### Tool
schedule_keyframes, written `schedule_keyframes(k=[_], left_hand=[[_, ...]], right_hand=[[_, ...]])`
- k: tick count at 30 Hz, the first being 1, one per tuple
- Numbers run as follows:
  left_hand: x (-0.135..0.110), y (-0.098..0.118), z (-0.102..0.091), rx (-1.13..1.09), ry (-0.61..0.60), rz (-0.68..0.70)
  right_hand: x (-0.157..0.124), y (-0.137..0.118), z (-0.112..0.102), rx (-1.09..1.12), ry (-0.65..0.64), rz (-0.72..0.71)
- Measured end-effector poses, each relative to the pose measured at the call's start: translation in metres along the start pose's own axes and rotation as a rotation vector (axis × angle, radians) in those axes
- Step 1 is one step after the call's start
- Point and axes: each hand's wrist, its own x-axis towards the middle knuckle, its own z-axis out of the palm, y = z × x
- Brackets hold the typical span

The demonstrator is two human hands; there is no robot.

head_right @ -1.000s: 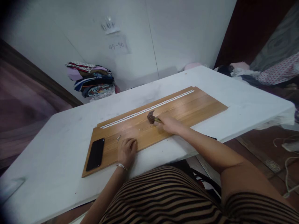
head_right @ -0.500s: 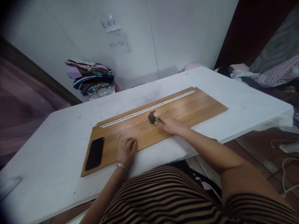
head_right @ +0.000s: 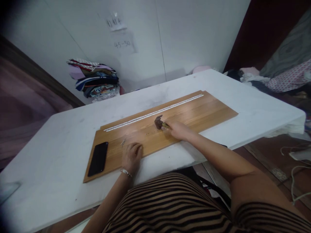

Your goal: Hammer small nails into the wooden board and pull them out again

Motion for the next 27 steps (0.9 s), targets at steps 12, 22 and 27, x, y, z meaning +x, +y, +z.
schedule_keyframes(k=[12, 22, 27], left_hand=[[0.001, 0.004, -0.002, -0.009, 0.007, -0.003], [-0.001, 0.004, -0.001, -0.027, -0.012, -0.04], [0.0, 0.005, -0.003, -0.029, -0.023, -0.024]], right_hand=[[0.001, 0.002, -0.002, -0.006, -0.021, 0.004], [0.003, 0.007, 0.002, 0.013, -0.009, -0.023], [0.003, 0.005, 0.001, 0.03, -0.007, -0.032]])
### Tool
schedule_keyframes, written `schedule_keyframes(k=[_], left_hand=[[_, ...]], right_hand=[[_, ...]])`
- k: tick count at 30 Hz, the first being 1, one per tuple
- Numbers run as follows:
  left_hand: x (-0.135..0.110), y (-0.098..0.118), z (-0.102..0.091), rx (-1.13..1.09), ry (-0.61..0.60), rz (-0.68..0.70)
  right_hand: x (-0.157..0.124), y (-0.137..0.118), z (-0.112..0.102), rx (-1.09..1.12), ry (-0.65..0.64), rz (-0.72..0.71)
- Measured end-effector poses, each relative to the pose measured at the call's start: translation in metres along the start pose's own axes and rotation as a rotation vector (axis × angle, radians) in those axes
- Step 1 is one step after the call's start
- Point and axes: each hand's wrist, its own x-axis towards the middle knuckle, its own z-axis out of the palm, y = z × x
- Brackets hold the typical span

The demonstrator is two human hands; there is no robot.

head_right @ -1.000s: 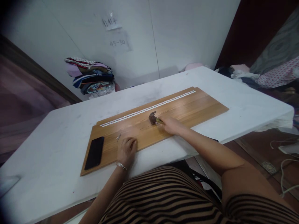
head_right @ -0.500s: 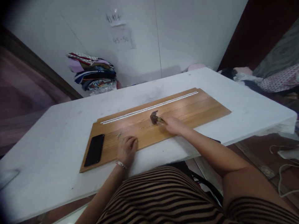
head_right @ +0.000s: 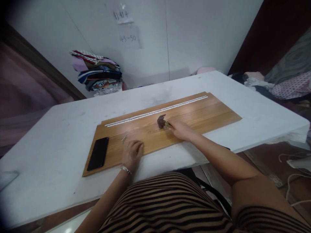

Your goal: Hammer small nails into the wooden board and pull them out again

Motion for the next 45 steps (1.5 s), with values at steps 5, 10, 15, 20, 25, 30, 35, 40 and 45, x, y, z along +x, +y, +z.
schedule_keyframes(k=[5, 10, 15, 20, 25, 30, 35, 40, 45], left_hand=[[0.0003, -0.0005, 0.0002, 0.005, -0.004, -0.01], [0.0002, -0.0003, 0.0006, 0.003, -0.011, -0.017], [0.0002, 0.0004, 0.0007, 0.014, -0.003, -0.02], [-0.0006, 0.0, 0.0025, 0.006, 0.004, -0.023], [-0.0009, -0.0007, 0.0037, 0.007, 0.003, -0.023], [-0.0009, 0.0001, 0.0036, 0.002, 0.01, -0.02], [-0.0002, 0.0014, 0.002, -0.01, 0.0, -0.027], [0.0004, 0.0019, 0.0012, -0.019, 0.001, -0.025], [-0.0003, 0.0013, 0.0022, -0.02, 0.006, -0.032]], right_hand=[[-0.0002, 0.0003, -0.0002, 0.008, 0.009, -0.011], [-0.0013, 0.0059, 0.0043, -0.005, -0.012, 0.036], [-0.0028, 0.0078, 0.0038, 0.01, 0.008, 0.017], [-0.0019, 0.0079, 0.0027, 0.018, 0.025, 0.007], [-0.0002, 0.0082, 0.0043, 0.002, 0.002, 0.028], [-0.001, 0.0062, 0.002, 0.007, 0.0, 0.025], [-0.0018, 0.0053, 0.0018, 0.004, 0.012, 0.023], [-0.0021, 0.0028, 0.0023, -0.01, -0.011, 0.061], [-0.0029, 0.0037, 0.0014, -0.001, -0.006, 0.049]])
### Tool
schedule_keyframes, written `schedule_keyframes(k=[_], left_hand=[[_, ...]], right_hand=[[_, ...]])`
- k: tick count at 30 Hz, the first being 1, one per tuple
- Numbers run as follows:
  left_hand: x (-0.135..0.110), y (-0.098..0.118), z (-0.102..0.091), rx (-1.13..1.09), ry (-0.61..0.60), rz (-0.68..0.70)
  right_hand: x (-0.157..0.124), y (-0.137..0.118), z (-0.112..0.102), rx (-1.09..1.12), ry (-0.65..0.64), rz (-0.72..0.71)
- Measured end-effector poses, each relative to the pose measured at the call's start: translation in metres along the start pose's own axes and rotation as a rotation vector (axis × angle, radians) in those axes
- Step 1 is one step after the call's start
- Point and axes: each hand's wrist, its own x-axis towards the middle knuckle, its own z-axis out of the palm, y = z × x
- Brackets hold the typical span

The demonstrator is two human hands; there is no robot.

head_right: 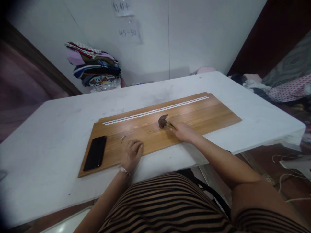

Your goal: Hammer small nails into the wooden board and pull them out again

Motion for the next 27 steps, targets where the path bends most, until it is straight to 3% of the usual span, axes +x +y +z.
schedule_keyframes(k=[27], left_hand=[[-0.0015, -0.0029, 0.0031, -0.005, 0.009, 0.019]], right_hand=[[-0.0025, -0.0004, 0.0001, 0.017, 0.019, 0.019]])
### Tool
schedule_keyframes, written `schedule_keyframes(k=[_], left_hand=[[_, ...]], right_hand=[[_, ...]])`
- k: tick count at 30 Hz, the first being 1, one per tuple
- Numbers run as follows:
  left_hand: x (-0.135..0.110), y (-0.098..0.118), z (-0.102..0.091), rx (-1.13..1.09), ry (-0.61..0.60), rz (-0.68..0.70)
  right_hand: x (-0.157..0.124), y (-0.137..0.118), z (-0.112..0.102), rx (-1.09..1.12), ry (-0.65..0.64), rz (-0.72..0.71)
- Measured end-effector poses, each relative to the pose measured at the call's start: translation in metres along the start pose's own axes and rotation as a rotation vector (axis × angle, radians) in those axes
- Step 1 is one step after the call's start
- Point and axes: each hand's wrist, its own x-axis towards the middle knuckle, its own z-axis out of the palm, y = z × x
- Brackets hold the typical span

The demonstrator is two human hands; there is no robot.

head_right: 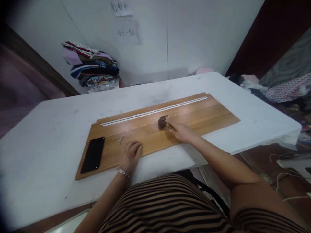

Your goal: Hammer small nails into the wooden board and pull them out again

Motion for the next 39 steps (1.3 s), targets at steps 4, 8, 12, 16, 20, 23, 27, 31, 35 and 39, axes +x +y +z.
schedule_keyframes(k=[4, 8, 12, 16, 20, 23, 27, 31, 35, 39], left_hand=[[0.0, 0.0, 0.0, 0.005, 0.003, 0.007], [0.001, 0.001, -0.001, 0.003, 0.007, 0.016], [0.001, 0.001, -0.001, 0.004, 0.009, 0.022], [0.0, 0.0, 0.0, 0.008, 0.008, 0.021], [-0.001, 0.0, 0.0, 0.01, 0.003, 0.019], [-0.001, 0.0, 0.0, -0.006, -0.004, 0.011], [-0.001, 0.0, -0.001, -0.019, -0.003, 0.007], [-0.001, -0.001, 0.0, -0.008, -0.018, 0.01], [-0.002, 0.0, 0.0, -0.002, -0.025, -0.009], [-0.002, 0.001, 0.0, 0.0, -0.021, -0.019]], right_hand=[[0.001, 0.002, -0.002, 0.013, 0.023, -0.026], [0.004, 0.006, -0.001, 0.02, 0.032, -0.042], [0.004, 0.009, 0.002, 0.01, 0.014, -0.029], [0.003, 0.008, 0.002, 0.006, 0.007, -0.025], [0.003, 0.006, 0.001, 0.007, 0.021, -0.027], [0.003, 0.007, 0.0, 0.001, 0.029, -0.03], [0.002, 0.009, 0.002, -0.006, 0.006, -0.013], [0.002, 0.011, 0.003, 0.006, 0.004, -0.023], [0.001, 0.009, 0.0, 0.022, 0.003, -0.027], [0.002, 0.007, 0.001, 0.027, 0.009, -0.031]])
